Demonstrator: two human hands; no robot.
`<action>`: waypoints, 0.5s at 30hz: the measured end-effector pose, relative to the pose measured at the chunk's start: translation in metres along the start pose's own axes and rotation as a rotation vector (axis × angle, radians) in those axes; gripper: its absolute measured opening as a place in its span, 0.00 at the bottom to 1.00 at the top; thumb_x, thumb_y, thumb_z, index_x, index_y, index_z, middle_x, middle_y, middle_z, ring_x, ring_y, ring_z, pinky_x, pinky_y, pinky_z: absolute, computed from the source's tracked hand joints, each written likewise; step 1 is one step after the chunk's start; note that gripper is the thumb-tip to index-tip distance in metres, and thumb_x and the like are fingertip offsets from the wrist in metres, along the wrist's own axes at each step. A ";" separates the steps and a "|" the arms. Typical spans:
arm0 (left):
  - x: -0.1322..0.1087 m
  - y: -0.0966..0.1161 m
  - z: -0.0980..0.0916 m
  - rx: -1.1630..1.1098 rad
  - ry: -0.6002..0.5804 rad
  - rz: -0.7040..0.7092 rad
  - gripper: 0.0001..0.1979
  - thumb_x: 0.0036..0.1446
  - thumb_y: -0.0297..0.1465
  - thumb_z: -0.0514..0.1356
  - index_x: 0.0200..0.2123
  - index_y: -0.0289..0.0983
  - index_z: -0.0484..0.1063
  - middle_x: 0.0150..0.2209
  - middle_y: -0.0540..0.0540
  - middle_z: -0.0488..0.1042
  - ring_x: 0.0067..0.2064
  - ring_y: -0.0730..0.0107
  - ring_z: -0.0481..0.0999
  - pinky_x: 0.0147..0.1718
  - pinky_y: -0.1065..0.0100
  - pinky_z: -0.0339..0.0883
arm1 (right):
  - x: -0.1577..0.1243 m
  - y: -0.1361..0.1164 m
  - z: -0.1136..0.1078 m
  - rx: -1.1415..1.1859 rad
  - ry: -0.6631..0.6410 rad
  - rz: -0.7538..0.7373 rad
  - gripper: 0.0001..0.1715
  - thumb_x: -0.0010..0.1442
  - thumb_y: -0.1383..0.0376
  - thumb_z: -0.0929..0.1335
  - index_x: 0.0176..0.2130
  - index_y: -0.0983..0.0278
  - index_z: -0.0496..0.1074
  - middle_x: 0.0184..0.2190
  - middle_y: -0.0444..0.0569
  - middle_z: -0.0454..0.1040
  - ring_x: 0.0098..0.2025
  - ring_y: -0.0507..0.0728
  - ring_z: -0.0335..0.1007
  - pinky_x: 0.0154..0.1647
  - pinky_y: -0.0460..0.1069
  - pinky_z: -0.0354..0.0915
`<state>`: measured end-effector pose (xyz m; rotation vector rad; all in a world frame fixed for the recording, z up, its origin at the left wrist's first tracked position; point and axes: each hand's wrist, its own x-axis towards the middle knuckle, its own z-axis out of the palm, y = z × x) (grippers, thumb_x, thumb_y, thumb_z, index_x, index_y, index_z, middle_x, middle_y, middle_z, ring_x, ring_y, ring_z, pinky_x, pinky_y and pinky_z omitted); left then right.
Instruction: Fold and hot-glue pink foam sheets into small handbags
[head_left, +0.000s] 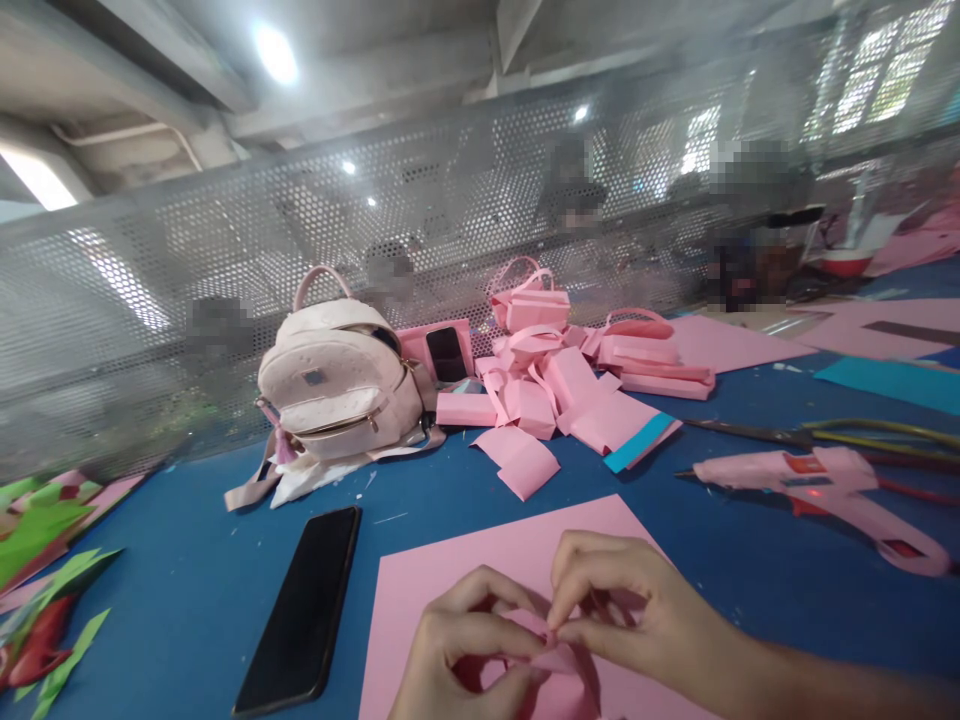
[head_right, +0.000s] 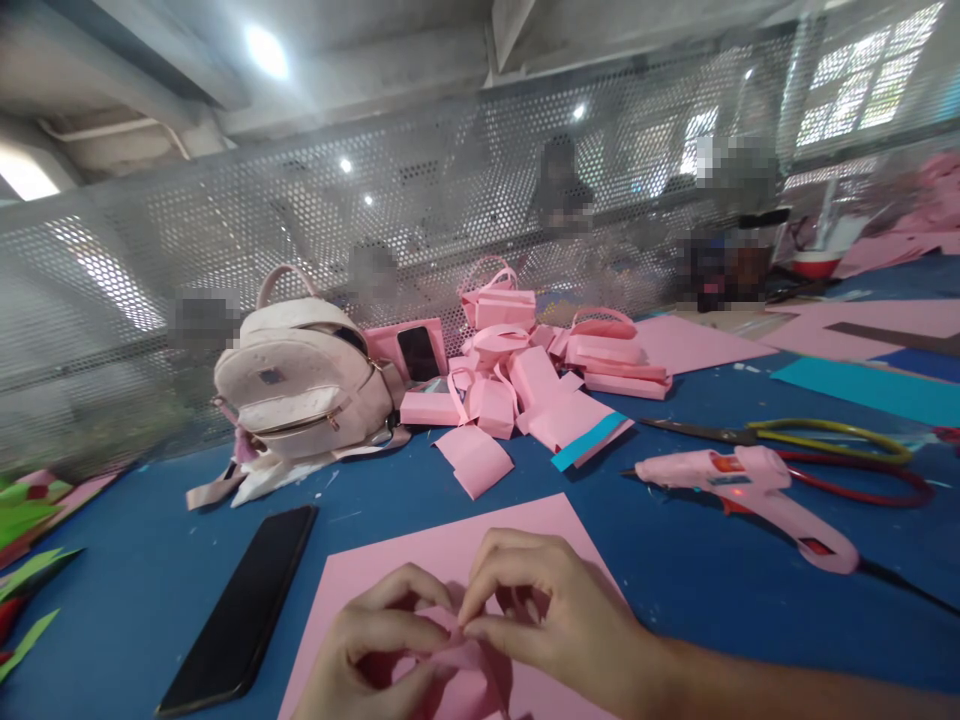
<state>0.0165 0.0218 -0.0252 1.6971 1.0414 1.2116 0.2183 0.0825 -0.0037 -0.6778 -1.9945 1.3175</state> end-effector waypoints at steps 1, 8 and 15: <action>0.000 0.000 0.000 -0.002 -0.001 0.001 0.18 0.49 0.17 0.64 0.34 0.46 0.84 0.37 0.45 0.76 0.37 0.70 0.77 0.34 0.74 0.69 | -0.001 0.001 0.000 -0.029 0.012 -0.029 0.03 0.57 0.68 0.73 0.32 0.62 0.80 0.29 0.44 0.71 0.28 0.50 0.65 0.28 0.44 0.59; 0.000 -0.002 -0.001 -0.025 -0.017 0.014 0.19 0.49 0.16 0.63 0.35 0.46 0.84 0.37 0.44 0.76 0.37 0.69 0.77 0.34 0.74 0.69 | -0.006 0.001 -0.005 -0.379 0.011 -0.432 0.05 0.61 0.70 0.71 0.36 0.63 0.79 0.29 0.46 0.73 0.29 0.49 0.69 0.29 0.43 0.60; -0.001 -0.005 -0.002 -0.070 -0.025 0.047 0.17 0.50 0.17 0.64 0.34 0.44 0.84 0.39 0.43 0.76 0.41 0.65 0.79 0.45 0.65 0.72 | -0.005 0.004 -0.006 -0.378 -0.018 -0.434 0.07 0.62 0.70 0.70 0.40 0.60 0.78 0.31 0.45 0.74 0.30 0.49 0.69 0.30 0.43 0.60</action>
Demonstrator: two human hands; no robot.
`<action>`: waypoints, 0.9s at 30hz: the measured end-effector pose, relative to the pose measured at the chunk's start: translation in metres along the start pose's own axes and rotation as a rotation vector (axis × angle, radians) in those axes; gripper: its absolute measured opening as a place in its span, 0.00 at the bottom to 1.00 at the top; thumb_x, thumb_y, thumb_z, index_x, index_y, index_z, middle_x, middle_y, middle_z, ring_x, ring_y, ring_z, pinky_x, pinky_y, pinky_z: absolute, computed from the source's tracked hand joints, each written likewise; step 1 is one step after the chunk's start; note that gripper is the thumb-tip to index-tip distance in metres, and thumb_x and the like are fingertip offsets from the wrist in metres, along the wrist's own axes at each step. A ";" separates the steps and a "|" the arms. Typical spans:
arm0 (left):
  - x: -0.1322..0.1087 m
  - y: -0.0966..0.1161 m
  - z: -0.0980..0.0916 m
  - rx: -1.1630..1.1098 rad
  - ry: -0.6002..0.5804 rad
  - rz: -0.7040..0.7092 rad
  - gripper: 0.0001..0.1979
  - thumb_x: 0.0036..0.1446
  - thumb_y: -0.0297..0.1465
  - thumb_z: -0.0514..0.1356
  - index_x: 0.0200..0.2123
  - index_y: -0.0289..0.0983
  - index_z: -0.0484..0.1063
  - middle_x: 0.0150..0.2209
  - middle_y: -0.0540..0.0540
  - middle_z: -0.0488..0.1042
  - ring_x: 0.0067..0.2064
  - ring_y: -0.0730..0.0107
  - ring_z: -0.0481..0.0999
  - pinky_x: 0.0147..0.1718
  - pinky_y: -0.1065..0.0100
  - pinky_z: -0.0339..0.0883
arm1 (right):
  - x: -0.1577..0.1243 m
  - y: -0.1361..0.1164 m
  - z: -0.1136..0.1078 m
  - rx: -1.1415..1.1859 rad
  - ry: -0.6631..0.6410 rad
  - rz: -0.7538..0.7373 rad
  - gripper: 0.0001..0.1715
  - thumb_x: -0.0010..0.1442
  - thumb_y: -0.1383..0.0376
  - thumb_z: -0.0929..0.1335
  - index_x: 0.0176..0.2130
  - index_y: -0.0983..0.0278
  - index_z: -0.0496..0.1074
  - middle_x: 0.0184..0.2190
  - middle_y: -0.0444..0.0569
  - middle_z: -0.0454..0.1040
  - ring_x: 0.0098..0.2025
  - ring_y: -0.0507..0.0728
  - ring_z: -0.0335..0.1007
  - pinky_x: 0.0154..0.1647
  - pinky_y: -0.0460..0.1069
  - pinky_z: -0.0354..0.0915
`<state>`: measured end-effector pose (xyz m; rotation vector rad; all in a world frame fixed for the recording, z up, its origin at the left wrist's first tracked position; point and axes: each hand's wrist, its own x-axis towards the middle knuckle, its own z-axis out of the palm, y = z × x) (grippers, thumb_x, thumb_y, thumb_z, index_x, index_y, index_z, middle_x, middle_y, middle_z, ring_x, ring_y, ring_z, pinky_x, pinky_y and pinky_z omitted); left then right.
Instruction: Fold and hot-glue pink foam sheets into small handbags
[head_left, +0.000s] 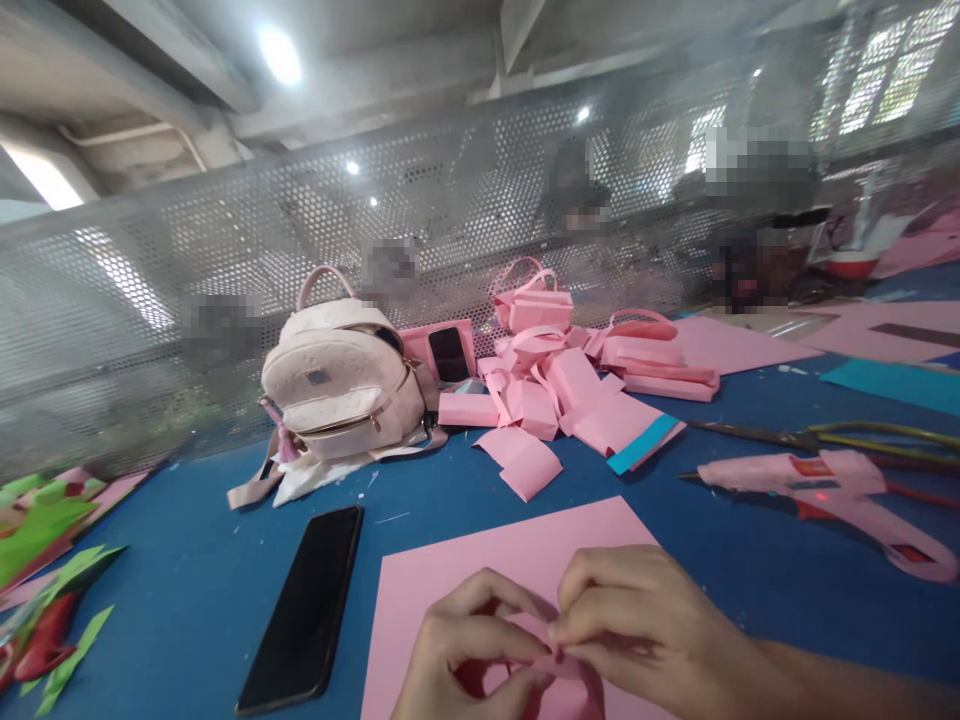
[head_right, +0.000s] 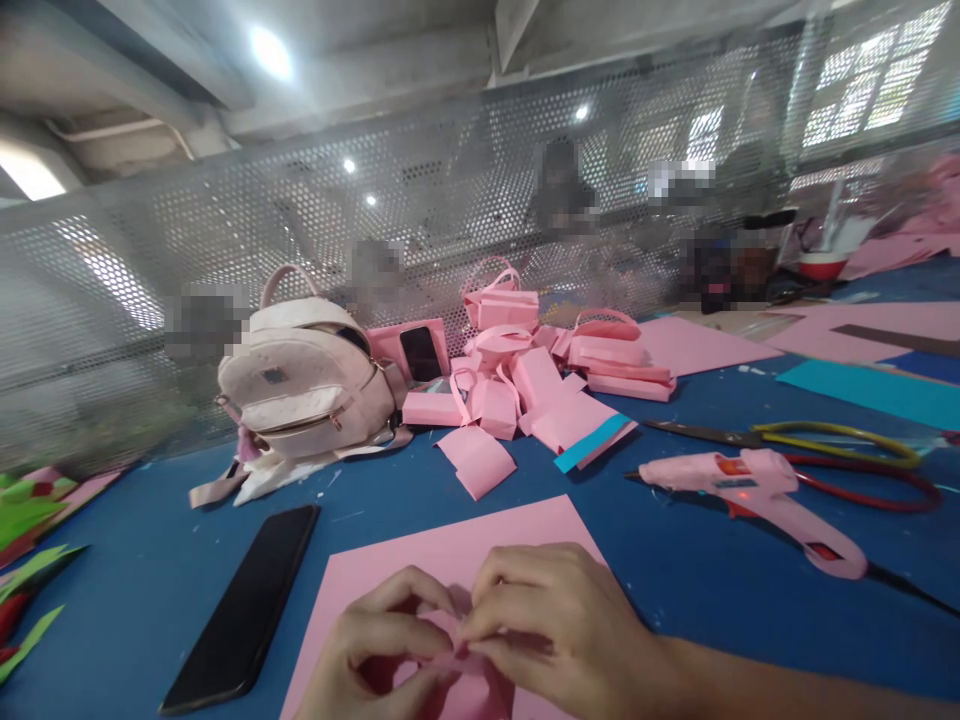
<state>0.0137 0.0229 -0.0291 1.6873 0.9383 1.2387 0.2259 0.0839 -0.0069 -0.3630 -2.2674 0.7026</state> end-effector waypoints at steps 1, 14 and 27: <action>0.000 0.000 0.000 -0.008 -0.002 0.006 0.17 0.50 0.17 0.63 0.34 0.44 0.84 0.39 0.43 0.76 0.41 0.65 0.79 0.46 0.65 0.72 | 0.000 0.000 0.001 0.045 -0.008 0.044 0.06 0.62 0.69 0.70 0.39 0.61 0.78 0.30 0.45 0.73 0.29 0.49 0.68 0.29 0.43 0.60; 0.004 0.006 -0.005 -0.057 -0.072 0.011 0.06 0.50 0.22 0.70 0.29 0.38 0.82 0.38 0.43 0.76 0.41 0.65 0.80 0.42 0.67 0.74 | 0.001 -0.001 0.005 0.111 -0.013 0.105 0.08 0.61 0.64 0.71 0.30 0.63 0.78 0.25 0.45 0.72 0.27 0.50 0.68 0.26 0.43 0.61; 0.001 0.008 0.002 0.002 0.075 0.079 0.07 0.52 0.30 0.70 0.23 0.37 0.80 0.35 0.43 0.77 0.35 0.70 0.79 0.35 0.72 0.71 | 0.000 -0.001 0.003 0.063 -0.096 0.110 0.09 0.65 0.61 0.69 0.36 0.61 0.80 0.29 0.47 0.75 0.31 0.51 0.72 0.32 0.44 0.63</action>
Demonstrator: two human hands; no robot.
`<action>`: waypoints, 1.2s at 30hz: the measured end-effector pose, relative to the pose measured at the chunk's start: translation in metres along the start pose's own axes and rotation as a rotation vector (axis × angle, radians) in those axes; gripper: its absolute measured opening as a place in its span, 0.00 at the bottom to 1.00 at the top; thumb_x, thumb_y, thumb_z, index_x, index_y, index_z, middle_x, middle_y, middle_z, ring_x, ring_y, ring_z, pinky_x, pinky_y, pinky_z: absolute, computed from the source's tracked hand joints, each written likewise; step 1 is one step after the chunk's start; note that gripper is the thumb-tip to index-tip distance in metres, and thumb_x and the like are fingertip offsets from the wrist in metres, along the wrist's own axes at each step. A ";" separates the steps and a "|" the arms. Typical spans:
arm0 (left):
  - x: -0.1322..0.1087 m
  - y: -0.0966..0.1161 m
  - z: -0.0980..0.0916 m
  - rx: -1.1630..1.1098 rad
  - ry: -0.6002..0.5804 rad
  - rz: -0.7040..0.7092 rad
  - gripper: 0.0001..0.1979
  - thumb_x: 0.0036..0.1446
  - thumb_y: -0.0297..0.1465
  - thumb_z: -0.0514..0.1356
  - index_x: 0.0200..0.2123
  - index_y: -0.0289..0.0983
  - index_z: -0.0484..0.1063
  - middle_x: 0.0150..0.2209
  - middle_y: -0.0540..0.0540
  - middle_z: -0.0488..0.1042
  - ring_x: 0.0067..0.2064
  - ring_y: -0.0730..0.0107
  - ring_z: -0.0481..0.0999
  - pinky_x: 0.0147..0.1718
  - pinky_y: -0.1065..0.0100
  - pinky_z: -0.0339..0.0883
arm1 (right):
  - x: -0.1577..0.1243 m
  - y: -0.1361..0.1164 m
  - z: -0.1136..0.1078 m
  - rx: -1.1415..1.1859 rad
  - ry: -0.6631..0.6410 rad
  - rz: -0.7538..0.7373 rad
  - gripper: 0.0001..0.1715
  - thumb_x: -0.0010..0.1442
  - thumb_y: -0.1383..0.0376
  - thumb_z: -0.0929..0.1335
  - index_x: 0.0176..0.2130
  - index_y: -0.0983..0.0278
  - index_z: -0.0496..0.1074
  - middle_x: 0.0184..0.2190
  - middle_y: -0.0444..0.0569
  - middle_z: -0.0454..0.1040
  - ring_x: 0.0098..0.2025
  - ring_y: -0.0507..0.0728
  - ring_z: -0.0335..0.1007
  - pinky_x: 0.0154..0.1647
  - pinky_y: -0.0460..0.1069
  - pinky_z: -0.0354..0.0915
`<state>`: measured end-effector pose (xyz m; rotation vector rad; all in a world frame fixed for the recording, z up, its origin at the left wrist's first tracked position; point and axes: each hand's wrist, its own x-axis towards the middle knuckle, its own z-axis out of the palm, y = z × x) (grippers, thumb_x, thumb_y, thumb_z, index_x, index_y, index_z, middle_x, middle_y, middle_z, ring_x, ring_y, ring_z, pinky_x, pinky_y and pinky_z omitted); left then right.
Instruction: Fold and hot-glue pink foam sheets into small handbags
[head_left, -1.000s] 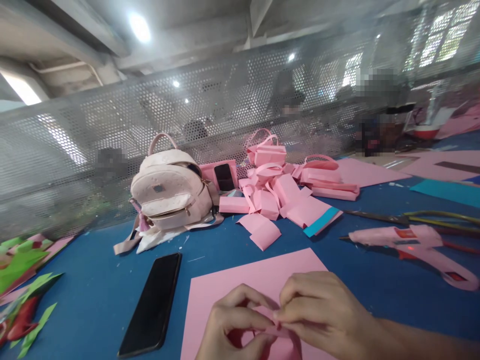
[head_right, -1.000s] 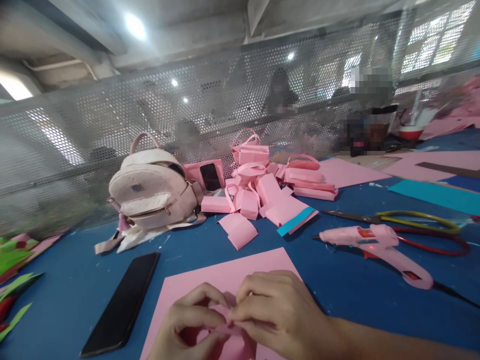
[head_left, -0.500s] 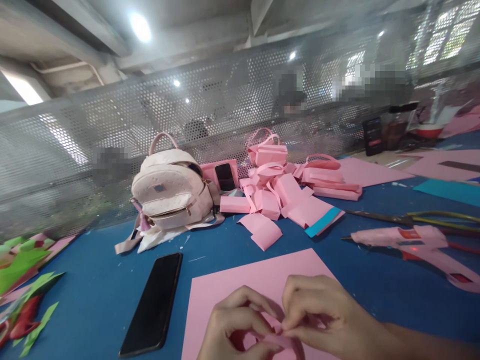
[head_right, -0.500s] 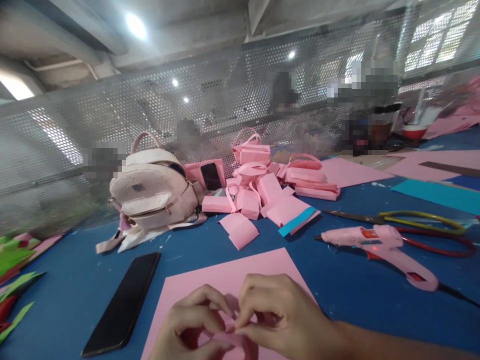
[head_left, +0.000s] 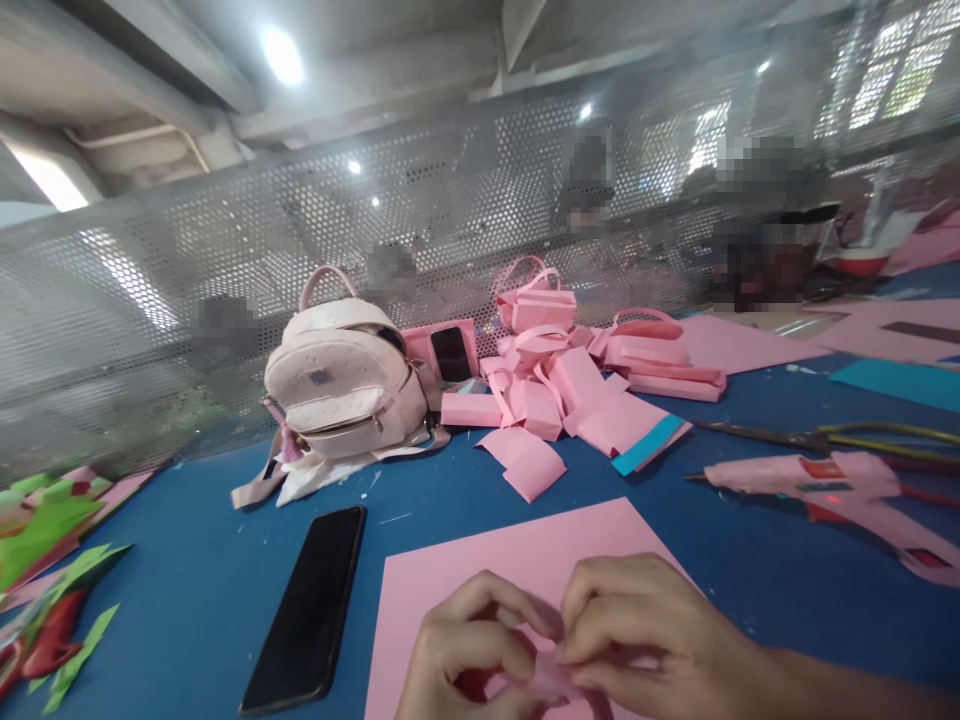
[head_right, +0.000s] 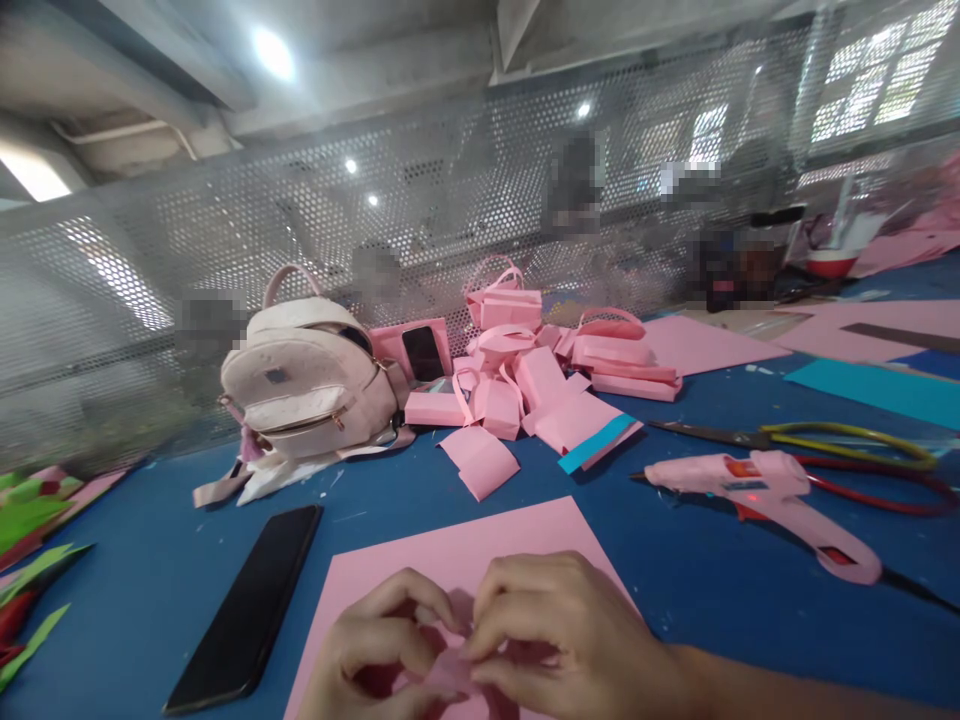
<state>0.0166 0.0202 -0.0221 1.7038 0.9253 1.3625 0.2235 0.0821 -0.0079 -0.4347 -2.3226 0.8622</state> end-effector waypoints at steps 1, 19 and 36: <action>0.000 0.000 0.001 0.019 0.016 0.002 0.08 0.52 0.31 0.70 0.23 0.37 0.80 0.35 0.43 0.77 0.34 0.71 0.78 0.34 0.72 0.70 | 0.000 0.000 0.000 0.022 -0.003 0.014 0.09 0.64 0.61 0.69 0.37 0.61 0.80 0.30 0.48 0.75 0.32 0.52 0.72 0.32 0.44 0.64; 0.000 0.009 0.003 0.114 0.147 0.003 0.08 0.51 0.26 0.69 0.27 0.36 0.71 0.29 0.48 0.77 0.32 0.71 0.78 0.33 0.73 0.72 | 0.005 -0.008 0.007 0.277 -0.034 0.507 0.13 0.51 0.73 0.70 0.37 0.60 0.77 0.34 0.43 0.78 0.32 0.51 0.68 0.32 0.44 0.61; 0.008 0.019 -0.004 0.183 0.100 0.057 0.04 0.53 0.24 0.67 0.32 0.39 0.80 0.32 0.47 0.78 0.34 0.71 0.78 0.37 0.73 0.72 | 0.004 -0.006 0.009 0.365 -0.005 0.483 0.10 0.58 0.61 0.72 0.41 0.62 0.73 0.32 0.44 0.73 0.30 0.51 0.63 0.30 0.44 0.61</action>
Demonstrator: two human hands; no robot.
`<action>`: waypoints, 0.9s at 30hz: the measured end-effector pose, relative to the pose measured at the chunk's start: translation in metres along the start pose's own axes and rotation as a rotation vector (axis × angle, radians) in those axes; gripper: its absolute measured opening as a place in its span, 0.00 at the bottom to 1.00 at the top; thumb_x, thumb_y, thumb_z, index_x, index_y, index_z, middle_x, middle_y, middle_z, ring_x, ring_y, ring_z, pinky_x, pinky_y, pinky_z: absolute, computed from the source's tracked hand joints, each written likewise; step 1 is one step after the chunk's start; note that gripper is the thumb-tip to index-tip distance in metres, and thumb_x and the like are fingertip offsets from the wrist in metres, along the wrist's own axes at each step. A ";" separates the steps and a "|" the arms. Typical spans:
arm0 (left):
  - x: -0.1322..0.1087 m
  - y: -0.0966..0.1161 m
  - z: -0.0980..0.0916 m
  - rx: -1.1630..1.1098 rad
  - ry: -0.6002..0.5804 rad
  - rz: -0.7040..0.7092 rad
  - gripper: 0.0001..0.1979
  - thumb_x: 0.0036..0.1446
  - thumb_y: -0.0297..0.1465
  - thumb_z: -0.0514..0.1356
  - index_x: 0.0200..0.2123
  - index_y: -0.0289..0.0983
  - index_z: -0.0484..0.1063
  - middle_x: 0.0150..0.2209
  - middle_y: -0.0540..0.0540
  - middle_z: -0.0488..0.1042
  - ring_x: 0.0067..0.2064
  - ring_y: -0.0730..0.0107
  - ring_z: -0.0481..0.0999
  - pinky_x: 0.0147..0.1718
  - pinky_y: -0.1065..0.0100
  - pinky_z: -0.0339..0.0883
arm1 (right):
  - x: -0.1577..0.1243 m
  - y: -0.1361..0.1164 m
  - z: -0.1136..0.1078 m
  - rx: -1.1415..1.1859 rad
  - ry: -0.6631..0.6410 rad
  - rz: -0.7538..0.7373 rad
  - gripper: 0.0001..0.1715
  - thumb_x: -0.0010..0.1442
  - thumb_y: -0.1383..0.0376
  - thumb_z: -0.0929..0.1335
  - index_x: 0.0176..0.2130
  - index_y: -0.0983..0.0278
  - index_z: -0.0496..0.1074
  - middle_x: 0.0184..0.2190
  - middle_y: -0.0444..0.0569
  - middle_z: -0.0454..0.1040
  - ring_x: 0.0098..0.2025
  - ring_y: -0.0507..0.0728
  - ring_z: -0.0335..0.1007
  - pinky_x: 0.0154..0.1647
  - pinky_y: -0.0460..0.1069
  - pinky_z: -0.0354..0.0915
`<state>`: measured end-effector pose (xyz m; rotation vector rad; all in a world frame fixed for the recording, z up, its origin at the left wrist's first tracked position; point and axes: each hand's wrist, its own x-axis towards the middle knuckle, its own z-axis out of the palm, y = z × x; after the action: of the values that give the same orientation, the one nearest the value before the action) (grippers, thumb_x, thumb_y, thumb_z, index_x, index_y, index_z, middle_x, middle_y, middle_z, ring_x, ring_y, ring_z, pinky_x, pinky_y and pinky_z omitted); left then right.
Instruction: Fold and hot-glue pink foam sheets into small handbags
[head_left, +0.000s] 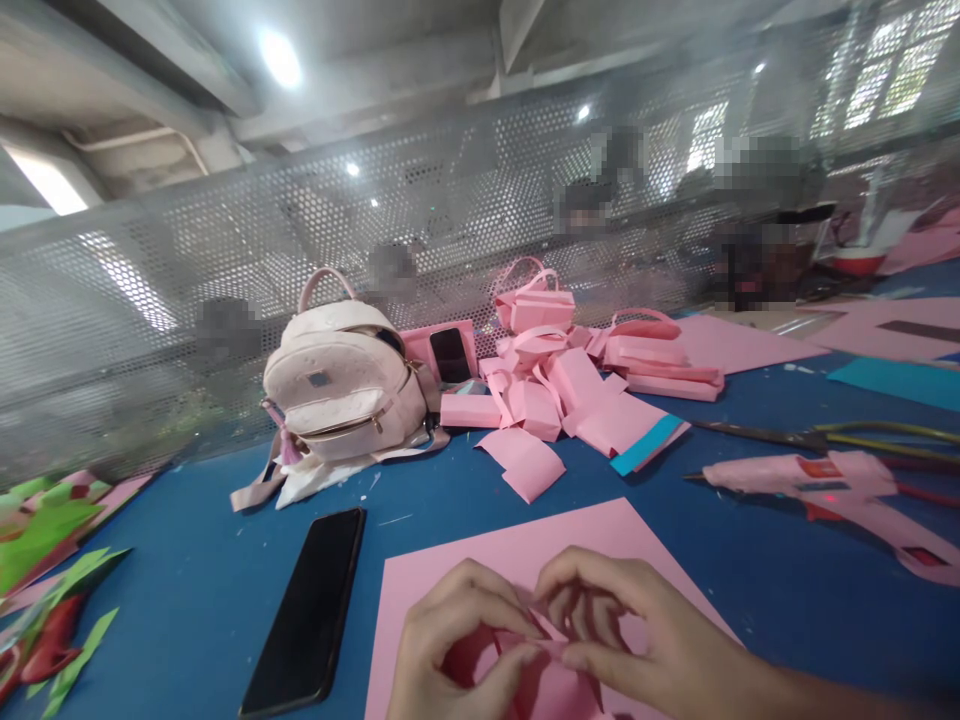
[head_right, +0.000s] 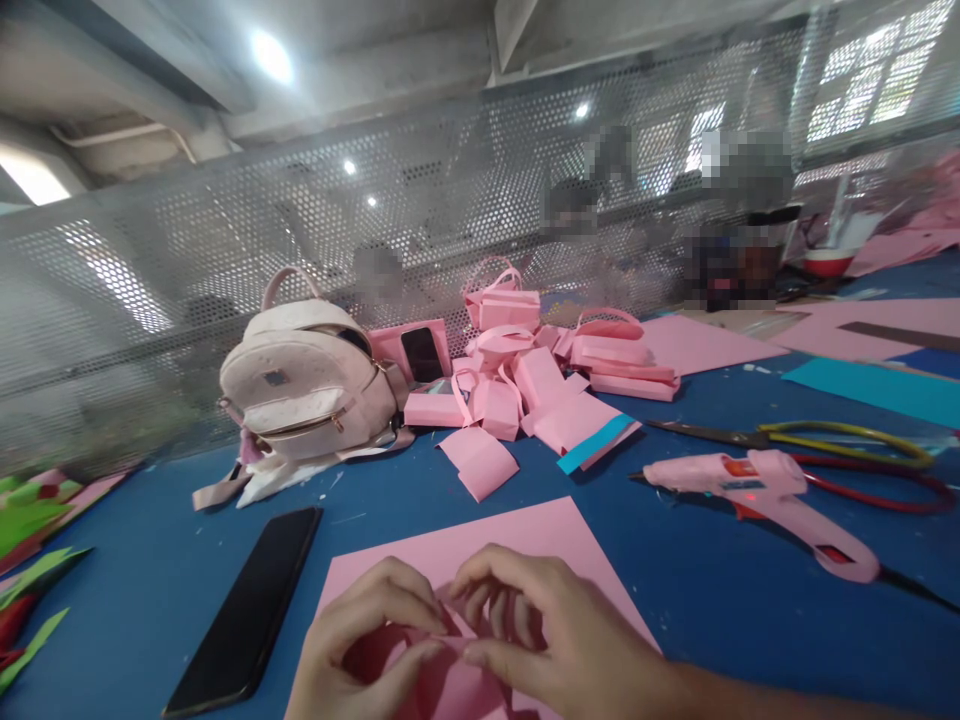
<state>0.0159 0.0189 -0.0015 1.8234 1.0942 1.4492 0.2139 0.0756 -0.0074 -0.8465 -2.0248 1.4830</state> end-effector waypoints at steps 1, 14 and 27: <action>0.000 0.001 0.000 0.003 0.006 0.001 0.04 0.53 0.24 0.67 0.31 0.39 0.80 0.32 0.47 0.77 0.34 0.71 0.78 0.37 0.73 0.72 | 0.000 0.000 0.000 0.003 0.006 0.017 0.11 0.58 0.61 0.72 0.41 0.62 0.73 0.31 0.44 0.73 0.30 0.51 0.63 0.30 0.44 0.60; 0.006 -0.001 0.001 -0.035 -0.080 -0.114 0.09 0.50 0.24 0.66 0.37 0.39 0.80 0.37 0.44 0.79 0.41 0.64 0.78 0.42 0.69 0.72 | 0.003 0.001 0.002 -0.125 0.013 0.096 0.10 0.56 0.61 0.72 0.28 0.65 0.74 0.20 0.40 0.67 0.24 0.49 0.57 0.25 0.44 0.52; 0.006 0.008 0.002 -0.067 0.003 -0.359 0.05 0.47 0.22 0.66 0.27 0.36 0.75 0.29 0.47 0.79 0.32 0.70 0.78 0.34 0.73 0.71 | 0.005 0.005 0.004 -0.196 -0.029 -0.017 0.34 0.65 0.47 0.65 0.19 0.65 0.54 0.16 0.39 0.51 0.22 0.48 0.47 0.22 0.47 0.43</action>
<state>0.0202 0.0205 0.0075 1.4857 1.2813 1.2590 0.2087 0.0778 -0.0132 -0.8865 -2.2204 1.3094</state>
